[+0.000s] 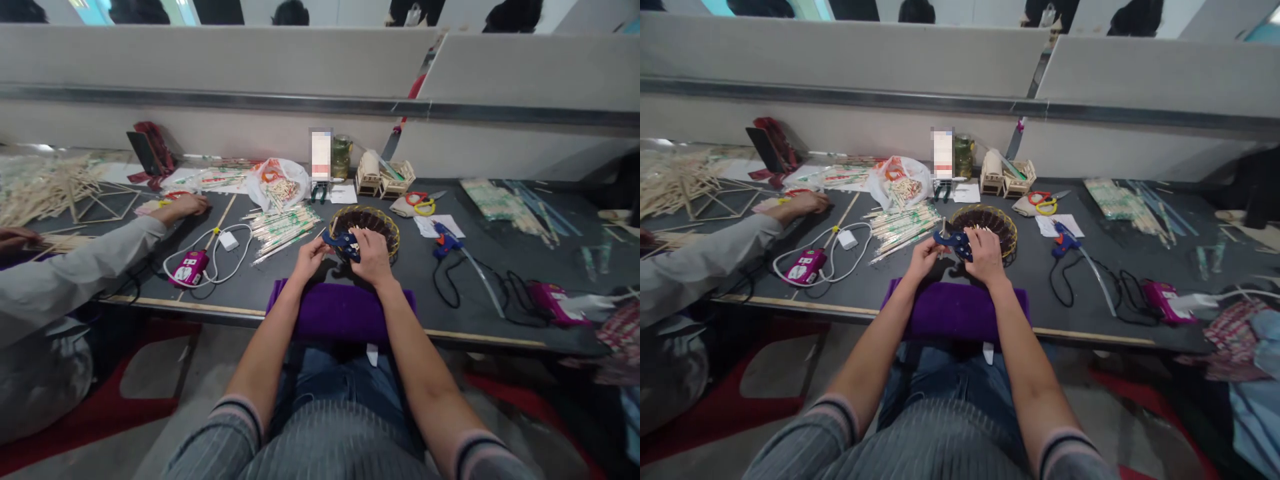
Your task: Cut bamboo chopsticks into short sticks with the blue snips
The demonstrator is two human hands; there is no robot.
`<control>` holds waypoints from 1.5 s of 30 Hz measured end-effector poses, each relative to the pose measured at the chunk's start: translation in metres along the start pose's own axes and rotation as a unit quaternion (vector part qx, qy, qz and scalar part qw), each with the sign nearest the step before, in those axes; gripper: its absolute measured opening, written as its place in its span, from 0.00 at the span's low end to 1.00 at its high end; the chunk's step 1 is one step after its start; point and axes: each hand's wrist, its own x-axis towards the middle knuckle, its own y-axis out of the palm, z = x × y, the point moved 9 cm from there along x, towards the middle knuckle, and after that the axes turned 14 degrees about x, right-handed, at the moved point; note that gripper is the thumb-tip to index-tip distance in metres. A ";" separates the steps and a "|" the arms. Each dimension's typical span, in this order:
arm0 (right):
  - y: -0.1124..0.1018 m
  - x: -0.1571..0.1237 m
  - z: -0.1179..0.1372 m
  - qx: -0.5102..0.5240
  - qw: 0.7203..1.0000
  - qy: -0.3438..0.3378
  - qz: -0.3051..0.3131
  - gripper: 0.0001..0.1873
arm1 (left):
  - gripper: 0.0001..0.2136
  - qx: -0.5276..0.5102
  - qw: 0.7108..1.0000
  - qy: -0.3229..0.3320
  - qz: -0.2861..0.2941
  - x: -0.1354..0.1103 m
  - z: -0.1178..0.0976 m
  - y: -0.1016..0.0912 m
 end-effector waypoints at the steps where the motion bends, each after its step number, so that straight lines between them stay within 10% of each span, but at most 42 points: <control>1: -0.001 -0.002 0.002 -0.002 1.000 0.003 0.008 0.34 | 0.09 -0.017 1.000 0.002 0.000 0.001 -0.001 0.001; 22: -0.003 -0.013 0.012 -0.007 0.993 -0.032 0.112 0.33 | 0.07 -0.062 0.986 0.005 0.154 -0.010 -0.013 0.015; 45: -0.009 -0.026 0.016 0.024 0.990 -0.049 0.129 0.28 | 0.09 0.023 0.988 0.040 0.146 -0.023 -0.022 0.012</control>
